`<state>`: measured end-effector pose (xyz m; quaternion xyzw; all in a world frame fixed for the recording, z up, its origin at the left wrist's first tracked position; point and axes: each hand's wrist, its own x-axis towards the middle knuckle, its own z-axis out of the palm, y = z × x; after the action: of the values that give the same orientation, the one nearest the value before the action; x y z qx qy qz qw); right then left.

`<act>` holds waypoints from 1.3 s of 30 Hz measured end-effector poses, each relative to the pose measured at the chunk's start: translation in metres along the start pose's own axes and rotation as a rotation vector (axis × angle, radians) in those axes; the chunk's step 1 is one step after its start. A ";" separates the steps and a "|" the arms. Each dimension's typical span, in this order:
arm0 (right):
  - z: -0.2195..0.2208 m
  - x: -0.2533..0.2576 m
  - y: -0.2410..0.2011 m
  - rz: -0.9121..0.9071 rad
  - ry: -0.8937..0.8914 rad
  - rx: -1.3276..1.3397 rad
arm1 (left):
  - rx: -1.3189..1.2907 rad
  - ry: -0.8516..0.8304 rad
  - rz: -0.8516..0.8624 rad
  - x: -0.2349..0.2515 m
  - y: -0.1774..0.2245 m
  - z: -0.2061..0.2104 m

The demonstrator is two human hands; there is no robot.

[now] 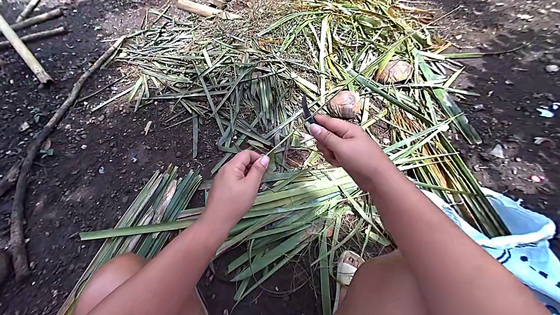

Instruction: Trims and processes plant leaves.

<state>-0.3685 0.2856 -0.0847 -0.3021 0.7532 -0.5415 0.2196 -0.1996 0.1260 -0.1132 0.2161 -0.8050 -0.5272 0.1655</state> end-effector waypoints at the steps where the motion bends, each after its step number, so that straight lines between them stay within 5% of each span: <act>1: -0.004 0.001 -0.002 0.035 -0.004 0.079 | 0.003 -0.008 0.004 -0.001 -0.001 -0.002; 13: -0.066 0.014 0.007 0.171 0.134 0.469 | 0.055 -0.034 0.108 -0.013 -0.020 -0.035; 24: -0.129 0.017 0.040 0.083 0.319 0.788 | 0.215 -0.076 0.156 0.002 -0.054 -0.150; 28: -0.090 0.013 0.021 0.079 0.243 0.620 | 0.066 -0.063 0.032 -0.001 -0.047 -0.119; 34: 0.024 -0.010 -0.005 0.068 -0.279 0.304 | -0.333 -0.141 -0.304 -0.005 -0.020 -0.052; 39: 0.059 -0.018 -0.006 0.084 -0.448 0.222 | -0.501 -0.220 -0.420 -0.006 -0.010 -0.035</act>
<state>-0.3150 0.2567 -0.0981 -0.3571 0.6336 -0.5309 0.4349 -0.1754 0.0988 -0.1092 0.2716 -0.6014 -0.7512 0.0135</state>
